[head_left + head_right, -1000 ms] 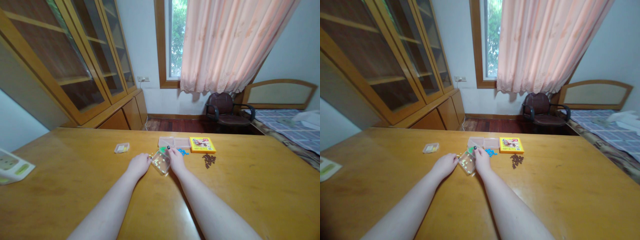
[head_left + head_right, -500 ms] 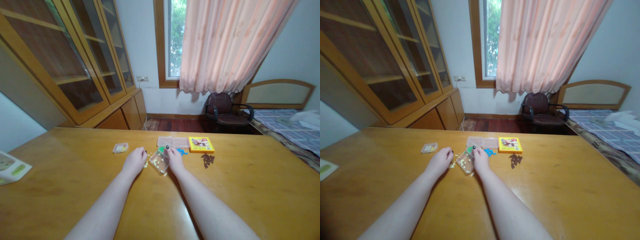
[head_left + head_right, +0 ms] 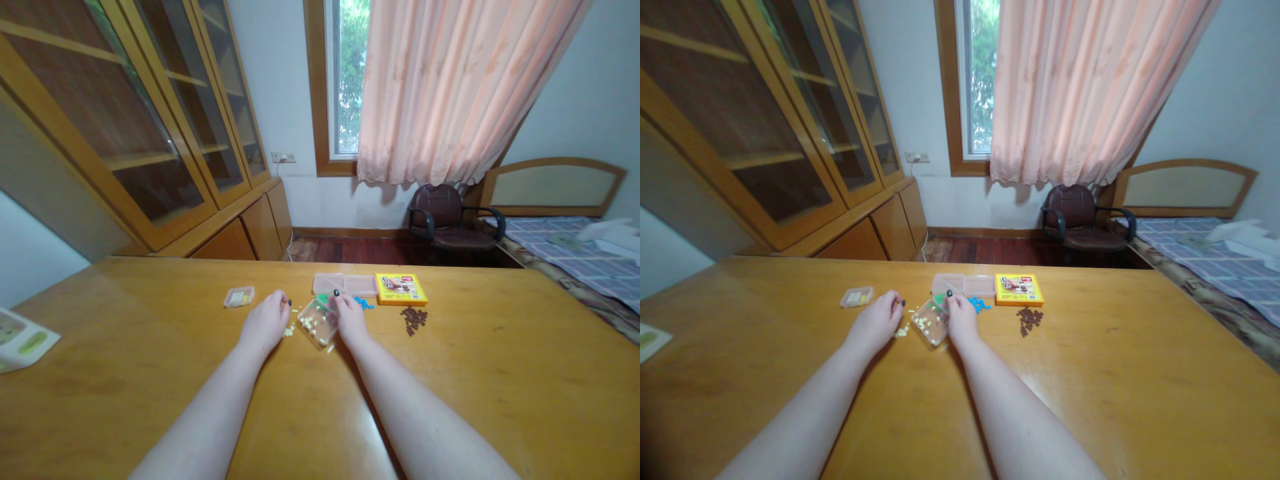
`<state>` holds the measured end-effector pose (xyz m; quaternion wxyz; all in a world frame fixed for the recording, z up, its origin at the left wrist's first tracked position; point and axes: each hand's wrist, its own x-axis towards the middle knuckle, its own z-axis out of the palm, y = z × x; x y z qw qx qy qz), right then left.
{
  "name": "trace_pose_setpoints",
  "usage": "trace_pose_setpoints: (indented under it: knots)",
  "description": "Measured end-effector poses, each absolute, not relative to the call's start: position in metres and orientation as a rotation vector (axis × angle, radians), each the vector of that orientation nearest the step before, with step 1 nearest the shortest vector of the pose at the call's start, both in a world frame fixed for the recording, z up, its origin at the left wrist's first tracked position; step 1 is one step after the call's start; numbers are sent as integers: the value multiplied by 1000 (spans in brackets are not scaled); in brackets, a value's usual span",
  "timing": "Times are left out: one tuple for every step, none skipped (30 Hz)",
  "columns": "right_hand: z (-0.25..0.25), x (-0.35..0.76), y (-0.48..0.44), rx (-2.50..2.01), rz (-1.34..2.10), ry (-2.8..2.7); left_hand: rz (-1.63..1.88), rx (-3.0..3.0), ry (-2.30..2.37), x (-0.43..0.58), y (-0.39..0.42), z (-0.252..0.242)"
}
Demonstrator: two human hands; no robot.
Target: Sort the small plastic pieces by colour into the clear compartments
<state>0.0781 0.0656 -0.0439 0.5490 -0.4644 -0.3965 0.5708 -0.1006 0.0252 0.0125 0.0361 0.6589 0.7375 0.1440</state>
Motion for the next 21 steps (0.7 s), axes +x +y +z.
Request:
trace_pose_setpoints:
  knots:
    - [-42,78,65,-1099,1360,-919,395,1999,2307,-103,27,9]
    - [-40,78,64,-1100,1363,-909,359,1987,2321,-105,30,6]
    - [-39,78,63,-1100,1365,-908,335,1992,2309,-106,32,2]
    - [-38,78,62,-1099,1365,-907,325,2017,2274,-107,33,-1]
    - [-37,78,62,-1097,1366,-907,324,2062,2219,-108,35,-5]
    - [-37,78,62,-1093,1368,-908,330,2112,2157,-108,36,-8]
    - [-38,78,62,-1089,1371,-911,340,2157,2095,-108,37,-10]
    - [-39,78,63,-1089,1371,-916,350,2190,2044,-108,38,-11]
    - [-40,78,63,-1092,1365,-929,356,2207,2008,-108,38,-13]
    - [-42,78,64,-1098,1351,-947,362,2208,1987,-108,39,-14]
    - [-43,78,64,-1106,1333,-966,369,2197,1980,-107,40,-15]
    - [-44,78,65,-1113,1315,-982,377,2183,1979,-107,41,-15]
    - [-45,78,65,-1119,1300,-994,385,2169,1980,-107,42,-16]
    - [-45,78,66,-1123,1289,-1003,391,2154,1986,-107,42,-17]
    - [-45,78,65,-1128,1282,-1009,393,2139,1997,-107,43,-17]
    - [-45,78,65,-1133,1277,-1012,389,2125,2013,-107,43,-18]
    - [-44,78,65,-1137,1274,-1015,382,2114,2029,-107,43,-19]
    - [-44,78,64,-1139,1275,-1016,372,2105,2045,-107,43,-19]
    - [-43,78,64,-1140,1282,-1012,360,2100,2060,-107,43,-19]
    - [-43,78,64,-1139,1295,-1004,348,2099,2071,-107,43,-19]
    - [-42,78,64,-1137,1309,-995,337,2098,2080,-107,43,-19]
